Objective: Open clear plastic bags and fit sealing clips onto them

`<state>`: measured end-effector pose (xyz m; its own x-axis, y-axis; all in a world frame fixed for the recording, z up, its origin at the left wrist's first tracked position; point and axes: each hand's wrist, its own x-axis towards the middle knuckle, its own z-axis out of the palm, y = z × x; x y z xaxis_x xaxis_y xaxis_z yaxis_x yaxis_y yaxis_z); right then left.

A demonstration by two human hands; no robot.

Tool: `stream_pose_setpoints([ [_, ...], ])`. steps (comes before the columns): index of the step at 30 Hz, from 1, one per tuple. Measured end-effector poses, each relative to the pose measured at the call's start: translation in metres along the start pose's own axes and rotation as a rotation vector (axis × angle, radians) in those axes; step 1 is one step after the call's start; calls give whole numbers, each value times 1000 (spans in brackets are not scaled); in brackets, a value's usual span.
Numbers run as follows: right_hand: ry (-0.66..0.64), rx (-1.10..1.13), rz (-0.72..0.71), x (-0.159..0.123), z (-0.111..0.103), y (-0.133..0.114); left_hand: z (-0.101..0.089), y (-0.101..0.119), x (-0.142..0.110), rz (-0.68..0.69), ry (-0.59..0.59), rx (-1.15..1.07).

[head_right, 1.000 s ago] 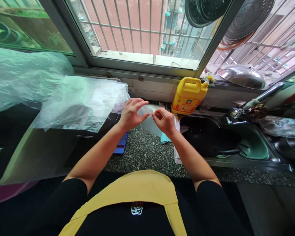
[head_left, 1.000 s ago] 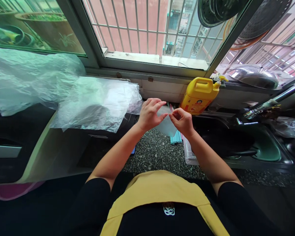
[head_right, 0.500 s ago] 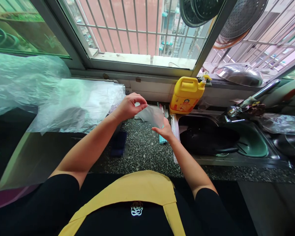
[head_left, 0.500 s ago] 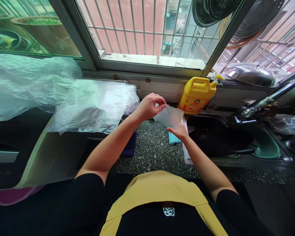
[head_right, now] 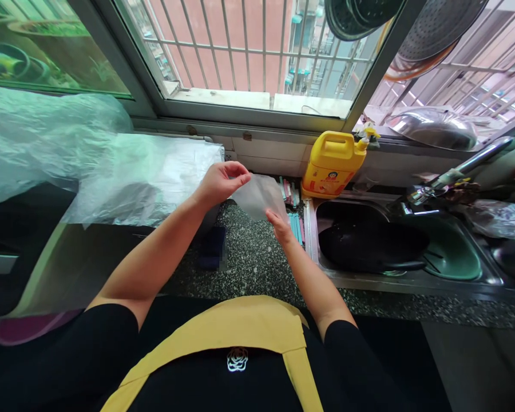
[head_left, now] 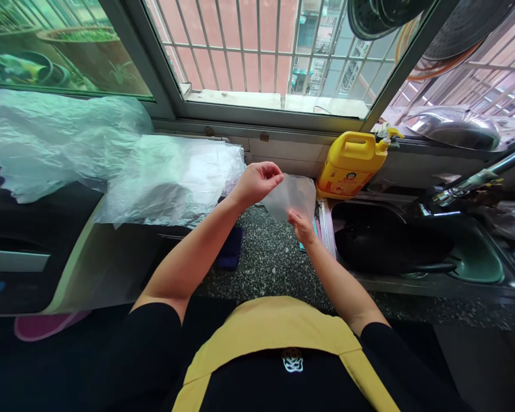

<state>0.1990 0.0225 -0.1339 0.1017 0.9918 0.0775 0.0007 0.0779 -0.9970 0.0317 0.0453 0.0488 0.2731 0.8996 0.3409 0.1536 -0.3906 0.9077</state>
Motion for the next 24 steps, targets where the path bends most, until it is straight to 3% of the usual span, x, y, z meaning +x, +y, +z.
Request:
stream_pose_setpoints([
  [7,-9,-33,29,-13,-24,-2,-4,-14,-11,-22,50,33],
  [9,77,-108,-15,-9,-39,-11,-3,-14,-13,-1,44,71],
  [12,350,-160,-231,-9,-54,-41,1,-14,-14,26,29,117],
  [13,344,-189,-348,-13,-54,-53,3,-14,-14,24,24,122],
  [15,253,-324,-553,-23,-45,-79,8,-15,-14,10,14,120],
  [17,226,-490,-657,-34,-26,-97,13,-15,-14,-6,14,118],
  [21,262,-608,-708,-39,7,-106,20,-20,-13,-14,26,142],
  [24,284,-621,-734,-31,12,-100,18,-33,-16,-25,27,143],
])
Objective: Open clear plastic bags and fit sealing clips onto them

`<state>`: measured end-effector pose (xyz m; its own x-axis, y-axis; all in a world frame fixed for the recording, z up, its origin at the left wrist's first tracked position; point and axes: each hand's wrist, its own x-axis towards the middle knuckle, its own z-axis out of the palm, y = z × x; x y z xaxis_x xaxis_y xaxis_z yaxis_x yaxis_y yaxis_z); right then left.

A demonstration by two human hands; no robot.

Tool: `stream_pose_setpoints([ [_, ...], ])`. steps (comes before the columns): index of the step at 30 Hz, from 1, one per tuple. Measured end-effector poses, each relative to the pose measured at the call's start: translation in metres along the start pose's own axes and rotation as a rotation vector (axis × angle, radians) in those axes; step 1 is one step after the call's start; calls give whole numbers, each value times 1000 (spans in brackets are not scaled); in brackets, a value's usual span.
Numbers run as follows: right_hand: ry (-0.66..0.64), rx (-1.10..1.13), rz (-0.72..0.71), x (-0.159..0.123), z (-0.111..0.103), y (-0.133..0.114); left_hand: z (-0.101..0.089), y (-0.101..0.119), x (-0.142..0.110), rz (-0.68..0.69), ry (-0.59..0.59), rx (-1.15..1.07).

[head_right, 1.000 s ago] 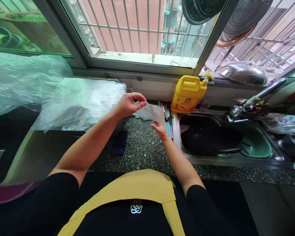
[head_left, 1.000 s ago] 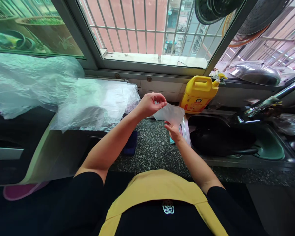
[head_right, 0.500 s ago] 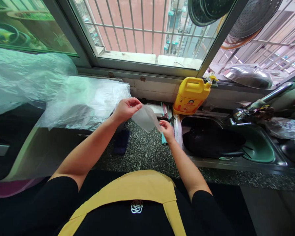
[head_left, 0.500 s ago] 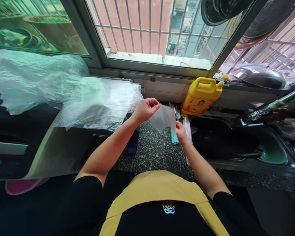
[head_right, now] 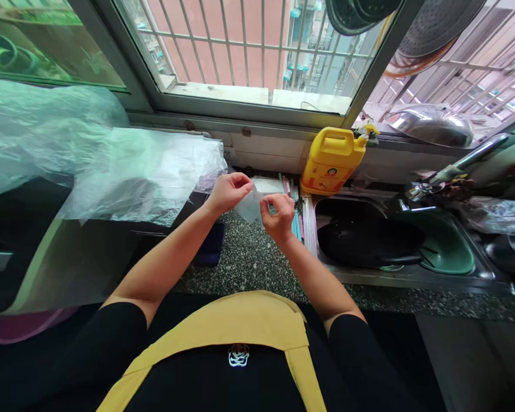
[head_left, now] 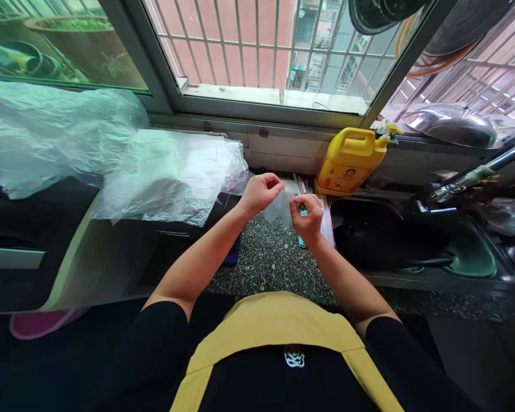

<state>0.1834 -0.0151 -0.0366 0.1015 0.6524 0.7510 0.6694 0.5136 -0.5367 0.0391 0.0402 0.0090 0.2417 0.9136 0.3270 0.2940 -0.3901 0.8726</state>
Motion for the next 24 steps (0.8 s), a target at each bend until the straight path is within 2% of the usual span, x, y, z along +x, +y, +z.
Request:
stream_pose_setpoints([
  [3,-22,-26,-20,3,0,11,-3,-30,-17,-58,37,-39],
  [5,-45,-51,-28,3,-3,16,-4,-58,-40,-117,106,-33],
  [7,-64,-65,-52,1,-7,20,-1,-86,-72,-224,153,66],
  [10,-97,-76,-97,-2,-10,23,7,-120,-119,-469,61,395],
  [13,-128,-93,-118,-2,-13,23,15,-138,-146,-591,-50,560],
  [15,-142,-101,-124,0,-15,22,18,-143,-149,-569,-44,536],
  [17,-145,-95,-133,2,-17,21,18,-144,-141,-491,9,408],
  [21,-119,-82,-158,5,-22,19,19,-136,-109,-298,131,-46],
  [24,-102,-90,-162,7,-26,20,22,-122,-78,-212,214,-308],
])
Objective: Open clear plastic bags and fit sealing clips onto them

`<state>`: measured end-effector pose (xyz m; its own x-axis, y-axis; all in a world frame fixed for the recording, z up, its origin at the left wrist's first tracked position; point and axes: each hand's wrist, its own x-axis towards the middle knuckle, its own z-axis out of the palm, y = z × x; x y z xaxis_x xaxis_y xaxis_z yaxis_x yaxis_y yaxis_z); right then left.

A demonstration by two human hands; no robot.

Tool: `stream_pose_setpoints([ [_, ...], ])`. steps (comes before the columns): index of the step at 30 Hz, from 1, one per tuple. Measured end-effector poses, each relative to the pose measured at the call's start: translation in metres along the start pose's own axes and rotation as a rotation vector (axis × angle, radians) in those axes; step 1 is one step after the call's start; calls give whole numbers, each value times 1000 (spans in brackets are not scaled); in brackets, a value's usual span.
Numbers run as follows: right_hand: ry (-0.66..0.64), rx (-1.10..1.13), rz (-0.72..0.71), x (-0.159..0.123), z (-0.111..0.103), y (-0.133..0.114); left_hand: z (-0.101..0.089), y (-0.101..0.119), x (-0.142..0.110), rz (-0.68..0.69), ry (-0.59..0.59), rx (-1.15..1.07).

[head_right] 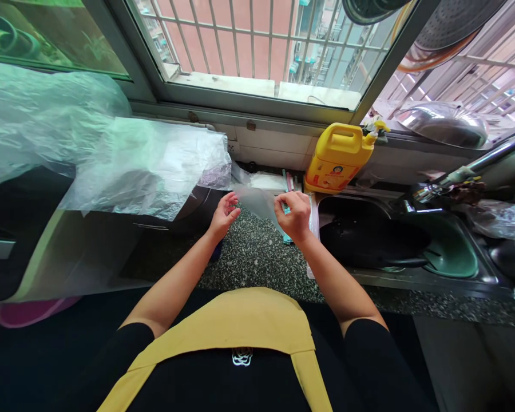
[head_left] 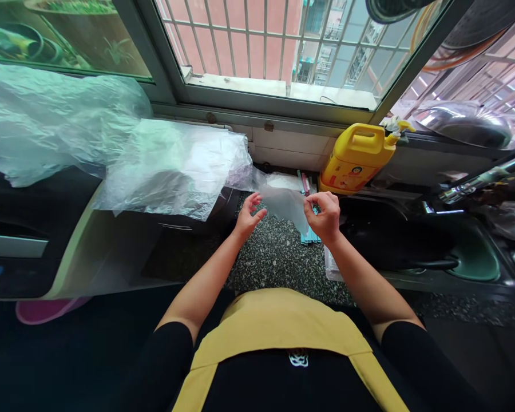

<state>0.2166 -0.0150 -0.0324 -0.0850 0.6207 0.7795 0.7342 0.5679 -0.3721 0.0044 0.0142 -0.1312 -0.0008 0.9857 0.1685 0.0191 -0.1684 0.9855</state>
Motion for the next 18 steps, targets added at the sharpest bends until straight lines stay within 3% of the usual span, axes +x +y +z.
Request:
stream_pose_setpoints([
  [5,-8,-37,36,1,-7,5,21,31,32,-49,-80,-242],
  [9,-24,-55,89,0,-9,8,22,44,39,-93,-106,-217],
  [15,-108,-79,78,-9,0,5,-1,22,27,-147,-128,-10],
  [18,-134,-84,42,-12,3,3,-12,3,10,-206,-119,286],
])
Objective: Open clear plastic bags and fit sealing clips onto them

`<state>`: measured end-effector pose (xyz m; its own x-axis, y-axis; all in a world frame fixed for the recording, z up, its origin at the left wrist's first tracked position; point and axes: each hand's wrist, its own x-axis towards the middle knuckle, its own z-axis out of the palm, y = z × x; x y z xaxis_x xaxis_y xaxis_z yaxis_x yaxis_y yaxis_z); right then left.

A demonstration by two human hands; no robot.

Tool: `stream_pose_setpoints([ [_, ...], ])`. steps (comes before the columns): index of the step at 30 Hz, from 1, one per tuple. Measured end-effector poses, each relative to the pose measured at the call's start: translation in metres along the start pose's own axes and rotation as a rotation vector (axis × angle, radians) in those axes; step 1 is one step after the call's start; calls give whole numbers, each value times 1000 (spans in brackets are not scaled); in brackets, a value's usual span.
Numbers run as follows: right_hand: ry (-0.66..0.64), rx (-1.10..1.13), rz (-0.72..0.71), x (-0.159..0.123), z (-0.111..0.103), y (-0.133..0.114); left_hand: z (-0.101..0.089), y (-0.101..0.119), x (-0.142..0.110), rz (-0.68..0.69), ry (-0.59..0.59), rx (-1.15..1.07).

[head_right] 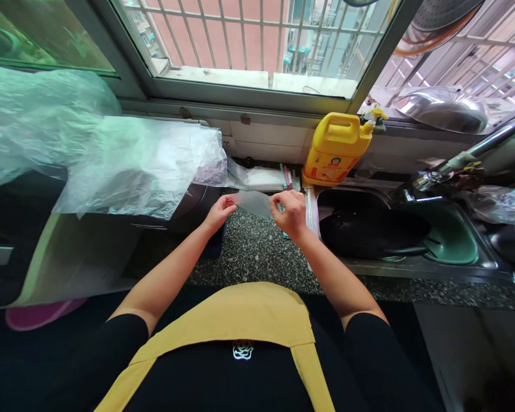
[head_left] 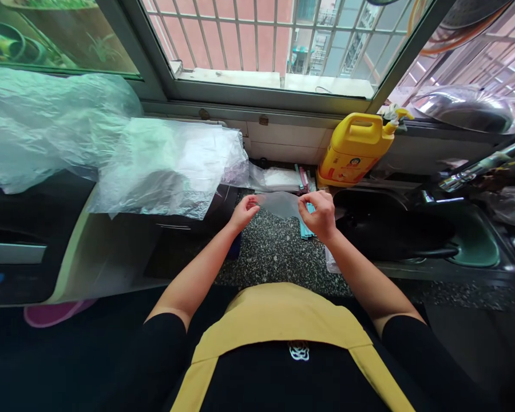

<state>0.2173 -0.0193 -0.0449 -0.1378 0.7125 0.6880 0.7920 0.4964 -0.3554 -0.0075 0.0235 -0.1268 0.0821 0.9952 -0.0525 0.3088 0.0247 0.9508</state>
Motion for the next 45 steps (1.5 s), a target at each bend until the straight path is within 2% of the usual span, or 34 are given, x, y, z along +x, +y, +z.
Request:
stream_pose_setpoints([
  [2,1,-10,-13,0,0,0,2,-16,-16,-69,55,309],
  [4,10,-10,-26,1,-1,0,6,-30,-35,-183,27,586],
  [6,7,3,-29,2,-2,1,8,-42,-53,-179,1,723],
  [9,-11,21,-9,2,-4,1,6,-56,-71,-111,81,787],
  [12,-16,15,6,1,-5,0,3,-62,-75,-151,162,856],
  [17,-12,1,-14,-2,-4,-2,8,-62,-65,-269,144,949],
  [22,13,-8,-33,-3,-8,-4,14,-63,-60,-263,155,963],
  [25,0,-9,-10,-4,-12,-5,16,-60,-60,-281,166,898],
  [27,-6,-8,-6,-5,-14,-6,18,-51,-59,-225,184,783],
  [31,15,18,-29,-6,-19,-6,27,-22,-46,126,184,265],
  [34,6,27,-18,-8,-21,-3,36,5,-32,238,181,-150],
  [38,-8,12,9,-11,-20,3,52,32,-24,176,168,-429],
  [42,5,-3,40,-16,-18,7,67,47,-34,143,245,-471],
  [45,14,3,57,-18,-17,7,73,53,-42,143,260,-479],
])
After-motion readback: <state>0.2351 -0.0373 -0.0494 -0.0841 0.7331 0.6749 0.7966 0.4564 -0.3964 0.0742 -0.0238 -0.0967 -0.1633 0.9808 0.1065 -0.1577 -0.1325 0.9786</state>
